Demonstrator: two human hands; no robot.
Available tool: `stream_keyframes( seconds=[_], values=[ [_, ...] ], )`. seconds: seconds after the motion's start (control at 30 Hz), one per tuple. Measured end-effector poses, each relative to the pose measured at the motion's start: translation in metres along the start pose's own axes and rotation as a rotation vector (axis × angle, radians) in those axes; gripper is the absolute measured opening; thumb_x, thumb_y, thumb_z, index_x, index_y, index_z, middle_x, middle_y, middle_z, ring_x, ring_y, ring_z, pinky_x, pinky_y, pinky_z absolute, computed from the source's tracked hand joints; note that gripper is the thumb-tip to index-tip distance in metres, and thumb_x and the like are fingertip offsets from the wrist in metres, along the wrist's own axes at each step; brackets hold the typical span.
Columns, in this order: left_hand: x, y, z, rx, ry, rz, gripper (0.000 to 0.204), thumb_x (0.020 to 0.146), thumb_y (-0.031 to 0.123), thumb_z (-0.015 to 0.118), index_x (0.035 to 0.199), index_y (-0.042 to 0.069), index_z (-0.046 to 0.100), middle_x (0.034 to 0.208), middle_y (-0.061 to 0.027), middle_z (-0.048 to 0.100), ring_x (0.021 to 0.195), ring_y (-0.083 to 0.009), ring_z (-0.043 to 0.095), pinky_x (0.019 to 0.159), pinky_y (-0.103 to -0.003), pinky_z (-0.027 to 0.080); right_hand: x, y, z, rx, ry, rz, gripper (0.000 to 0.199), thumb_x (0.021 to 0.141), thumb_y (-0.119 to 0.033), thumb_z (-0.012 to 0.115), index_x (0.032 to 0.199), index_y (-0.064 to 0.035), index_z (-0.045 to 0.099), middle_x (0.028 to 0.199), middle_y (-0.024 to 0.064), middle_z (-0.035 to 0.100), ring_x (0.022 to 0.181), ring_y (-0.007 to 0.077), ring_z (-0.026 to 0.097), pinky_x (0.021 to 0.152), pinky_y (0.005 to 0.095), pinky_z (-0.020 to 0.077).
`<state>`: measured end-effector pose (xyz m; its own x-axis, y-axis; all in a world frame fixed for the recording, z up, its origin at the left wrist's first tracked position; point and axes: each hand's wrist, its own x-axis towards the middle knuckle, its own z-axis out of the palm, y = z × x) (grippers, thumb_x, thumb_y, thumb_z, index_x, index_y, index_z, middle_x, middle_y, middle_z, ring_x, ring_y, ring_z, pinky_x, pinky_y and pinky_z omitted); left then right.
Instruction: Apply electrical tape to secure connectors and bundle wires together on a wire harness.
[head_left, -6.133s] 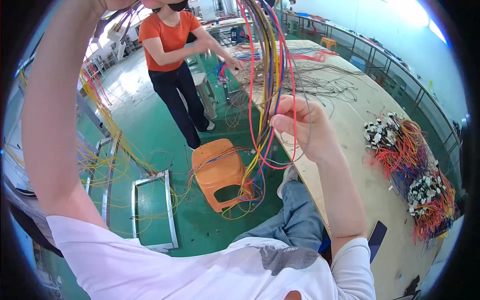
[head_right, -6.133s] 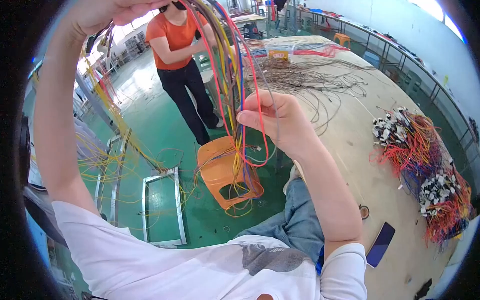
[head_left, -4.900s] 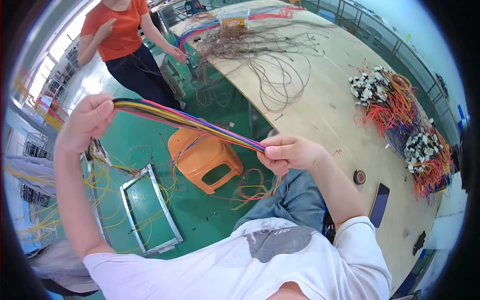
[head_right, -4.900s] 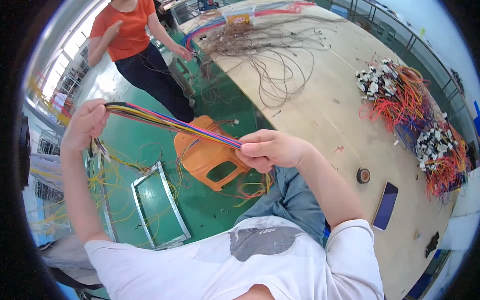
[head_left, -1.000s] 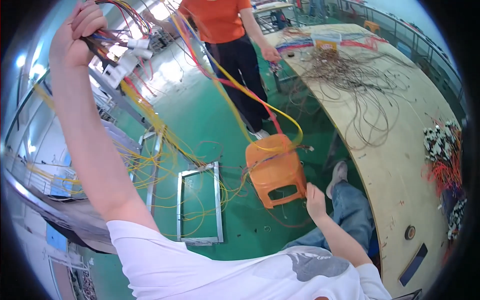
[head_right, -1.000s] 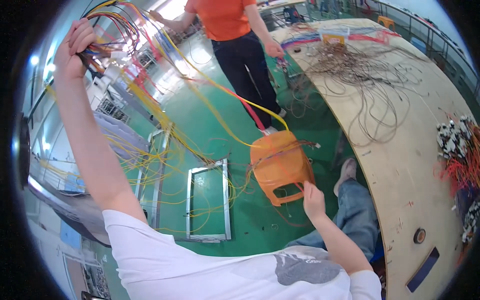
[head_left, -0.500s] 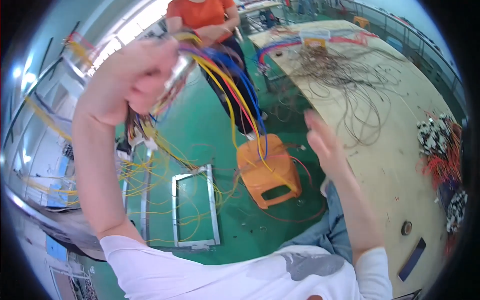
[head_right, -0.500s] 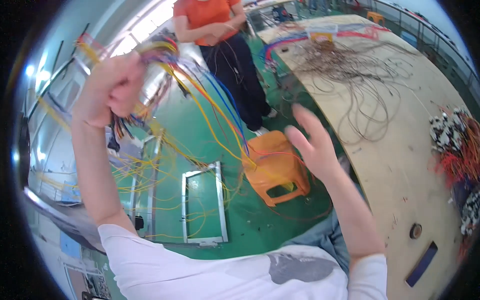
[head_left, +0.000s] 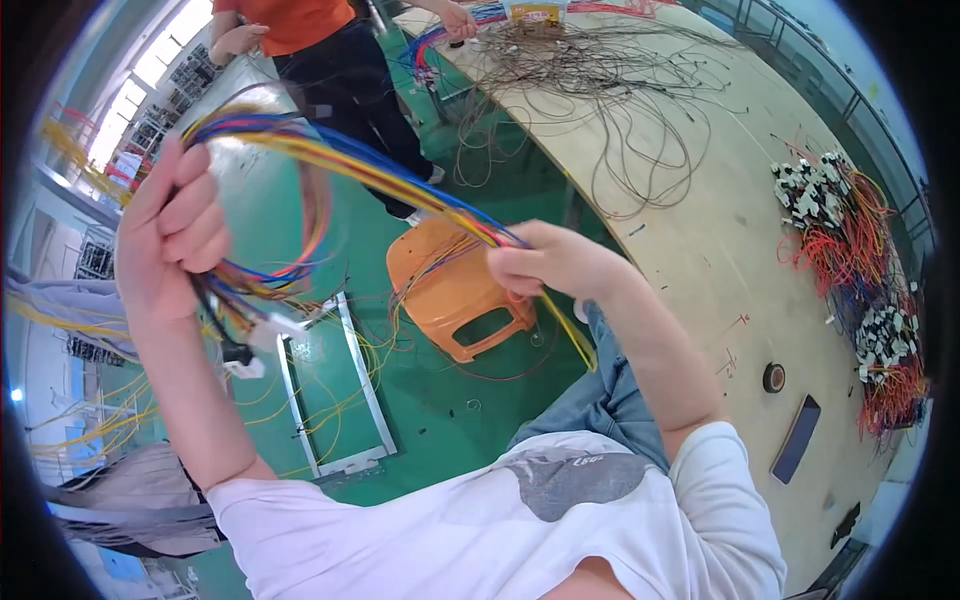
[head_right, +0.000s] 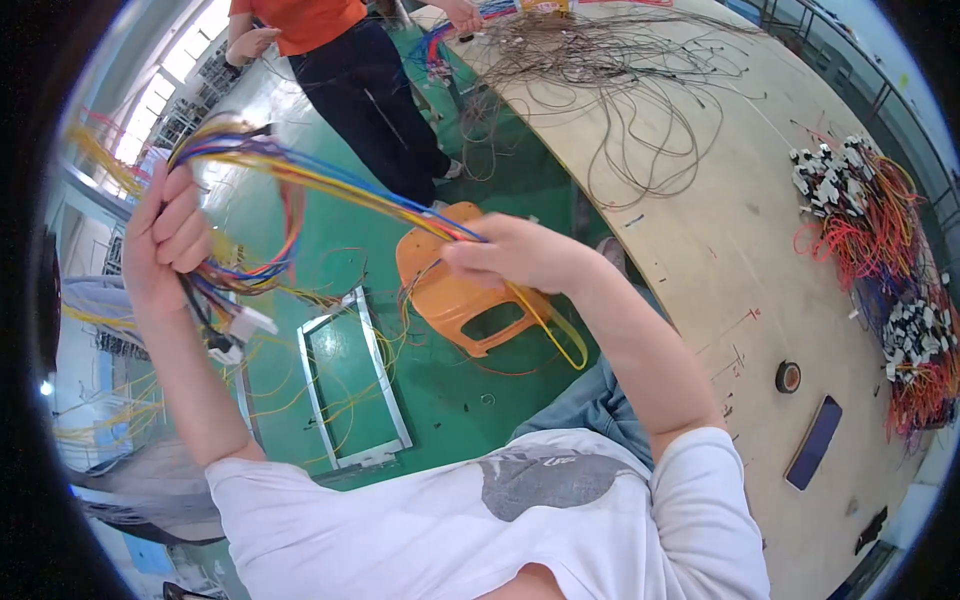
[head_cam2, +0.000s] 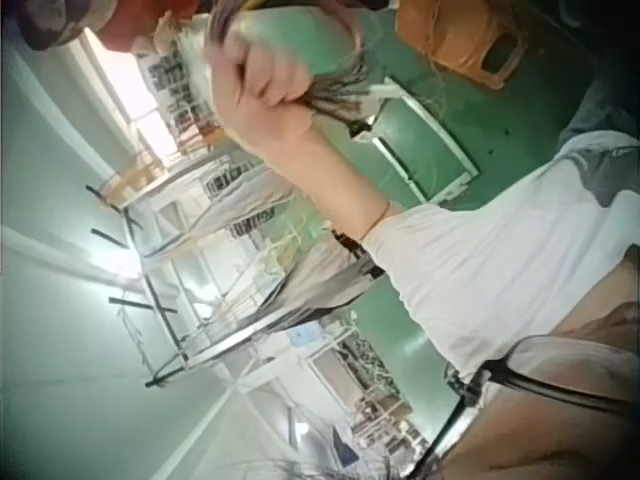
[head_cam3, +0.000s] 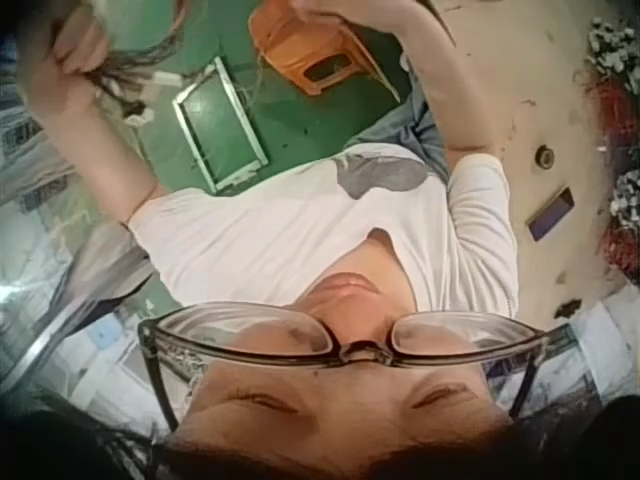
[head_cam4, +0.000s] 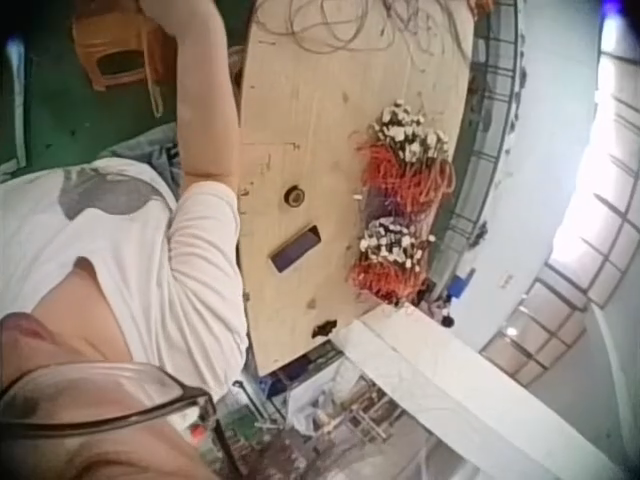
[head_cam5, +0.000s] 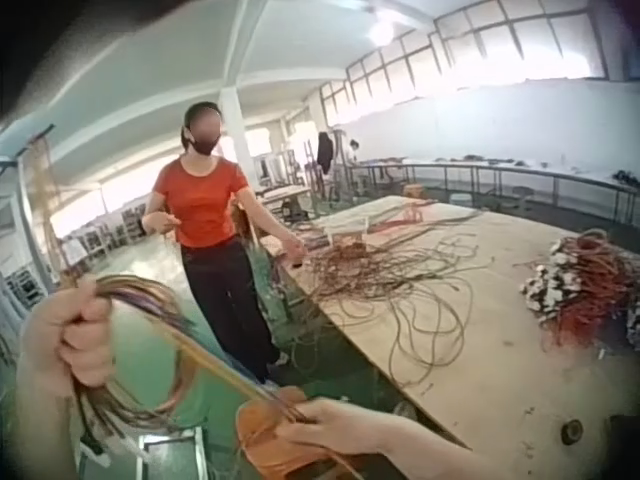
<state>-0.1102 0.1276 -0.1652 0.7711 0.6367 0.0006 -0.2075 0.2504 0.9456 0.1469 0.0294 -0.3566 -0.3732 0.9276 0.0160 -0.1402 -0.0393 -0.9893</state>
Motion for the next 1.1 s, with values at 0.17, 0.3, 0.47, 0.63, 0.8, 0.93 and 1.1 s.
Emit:
stream_keyframes(
  seconds=[0.17,0.3,0.47,0.63,0.8,0.93,1.1],
  values=[
    [-0.020,-0.010,-0.082,-0.156,0.331,0.144,0.024,0.093,0.024,0.037,0.074,0.010,0.039,0.050,0.0067,0.022,0.037,-0.0028,0.019,0.034,-0.020,0.015,-0.066,0.047,-0.024,0.361,0.114,0.183,0.030,0.089,-0.018,0.045,0.062,-0.0056,0.043,0.054,-0.0024,0.035,0.049,0.0063,0.032,0.045,0.0218,0.0267],
    [-0.010,-0.070,-0.148,-0.164,0.649,0.168,0.026,0.093,0.026,0.038,0.071,0.012,0.040,0.053,0.0063,0.022,0.040,-0.0045,0.018,0.036,-0.022,0.015,-0.095,0.082,-0.039,-0.153,0.257,0.370,0.022,0.087,-0.017,0.045,0.072,-0.0027,0.051,0.061,0.0025,0.045,0.056,0.0102,0.043,0.052,0.0240,0.0355],
    [0.032,-0.159,-0.040,0.958,0.417,0.014,0.042,0.089,0.035,0.043,0.063,0.006,0.056,0.051,0.0032,0.045,0.045,-0.0070,0.034,0.042,-0.025,0.029,-0.057,0.056,-0.009,-0.917,-0.064,0.233,0.022,0.084,-0.017,0.042,0.079,-0.0012,0.057,0.073,0.0134,0.058,0.075,0.0289,0.056,0.068,0.0369,0.0421],
    [0.035,-0.209,0.019,0.818,-0.017,-0.121,0.030,0.092,0.028,0.039,0.086,0.001,0.052,0.070,-0.0046,0.057,0.056,-0.0088,0.047,0.055,-0.024,0.041,-0.005,-0.004,0.018,-0.787,-0.056,0.070,0.022,0.084,-0.018,0.043,0.079,-0.0009,0.057,0.071,0.0135,0.059,0.064,0.0237,0.056,0.060,0.0339,0.0426],
    [0.033,-0.188,0.014,-0.036,-0.127,-0.649,0.028,0.092,0.031,0.039,0.080,0.006,0.045,0.051,0.0078,0.024,0.042,-0.0034,0.020,0.041,-0.022,0.025,-0.003,-0.023,0.021,-0.886,0.024,-0.041,0.028,0.085,-0.022,0.046,0.073,0.0000,0.057,0.058,0.0121,0.055,0.053,0.0211,0.053,0.052,0.0339,0.0401],
    [0.010,-0.171,0.008,0.051,-0.270,-0.650,0.029,0.087,0.030,0.050,0.070,0.007,0.041,0.050,0.0079,0.027,0.039,-0.0029,0.024,0.036,-0.021,0.017,-0.011,-0.025,0.018,-0.539,-0.086,0.094,0.036,0.087,-0.027,0.046,0.062,-0.0013,0.051,0.049,0.0026,0.045,0.046,0.0107,0.042,0.044,0.0264,0.0323],
    [-0.040,-0.158,-0.032,-0.400,0.044,-0.242,0.027,0.089,0.026,0.043,0.068,0.010,0.041,0.048,0.0085,0.025,0.034,-0.0032,0.024,0.033,-0.020,0.017,-0.072,0.031,-0.043,0.125,0.073,0.131,0.032,0.086,-0.024,0.048,0.059,-0.0066,0.047,0.050,-0.0061,0.034,0.043,0.0033,0.028,0.039,0.0207,0.0209]
  ],
)
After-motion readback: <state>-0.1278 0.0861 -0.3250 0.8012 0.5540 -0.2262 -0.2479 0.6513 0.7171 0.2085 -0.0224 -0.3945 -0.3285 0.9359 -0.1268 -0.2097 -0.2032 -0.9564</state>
